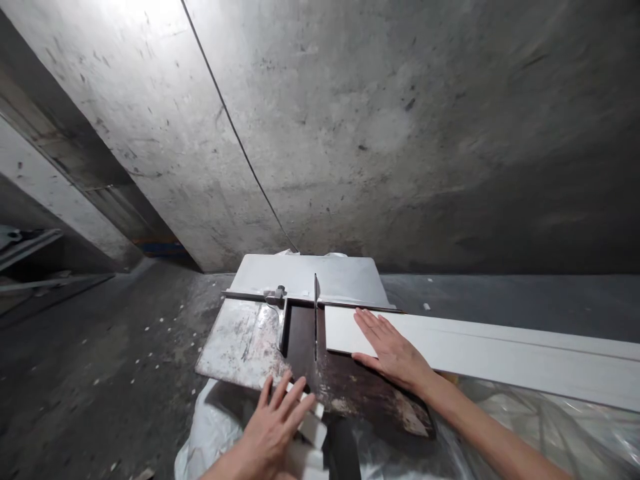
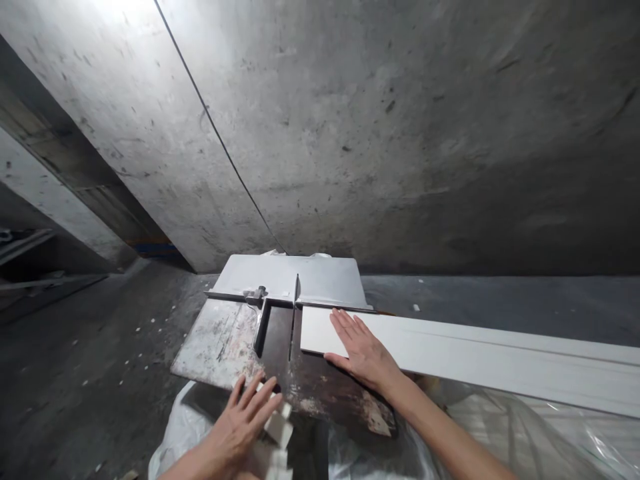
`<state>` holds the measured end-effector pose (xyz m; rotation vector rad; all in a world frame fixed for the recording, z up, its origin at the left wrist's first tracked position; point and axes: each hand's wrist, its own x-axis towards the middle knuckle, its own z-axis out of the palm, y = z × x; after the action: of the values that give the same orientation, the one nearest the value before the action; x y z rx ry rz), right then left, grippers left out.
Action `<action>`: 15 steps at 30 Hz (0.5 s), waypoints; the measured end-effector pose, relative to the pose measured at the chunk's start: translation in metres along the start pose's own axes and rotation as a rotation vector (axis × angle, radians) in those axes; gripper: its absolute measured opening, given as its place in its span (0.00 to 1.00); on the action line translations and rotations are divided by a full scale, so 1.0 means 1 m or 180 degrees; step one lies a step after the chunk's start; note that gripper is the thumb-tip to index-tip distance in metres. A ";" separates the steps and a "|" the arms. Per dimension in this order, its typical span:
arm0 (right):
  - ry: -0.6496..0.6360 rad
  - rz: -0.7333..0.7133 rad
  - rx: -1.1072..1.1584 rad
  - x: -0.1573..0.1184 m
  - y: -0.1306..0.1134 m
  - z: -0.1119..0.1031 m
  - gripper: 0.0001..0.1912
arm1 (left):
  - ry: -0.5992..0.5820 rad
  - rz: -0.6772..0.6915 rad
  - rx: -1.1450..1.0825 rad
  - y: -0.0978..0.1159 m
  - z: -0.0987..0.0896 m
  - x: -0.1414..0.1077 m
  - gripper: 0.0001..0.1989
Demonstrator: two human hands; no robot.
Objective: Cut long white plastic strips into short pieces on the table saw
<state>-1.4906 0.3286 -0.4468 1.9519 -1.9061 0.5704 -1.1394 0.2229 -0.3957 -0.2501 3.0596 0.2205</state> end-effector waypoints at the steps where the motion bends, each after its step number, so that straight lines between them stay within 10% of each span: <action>1: -0.0009 0.0002 0.0011 -0.001 0.001 0.000 0.46 | 0.0113 -0.0108 0.0077 -0.006 0.003 -0.016 0.59; 8: 0.0011 -0.0010 0.0122 0.022 -0.021 0.014 0.46 | 0.1133 -0.1330 0.0228 -0.078 -0.040 -0.066 0.28; 15: -0.0080 0.0109 0.0396 0.079 -0.083 0.033 0.44 | 0.1051 -0.0941 -0.0323 -0.087 -0.082 0.034 0.43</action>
<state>-1.4056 0.2469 -0.4319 2.0146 -1.9658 0.6927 -1.1631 0.1208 -0.3292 -0.8141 3.2748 0.3481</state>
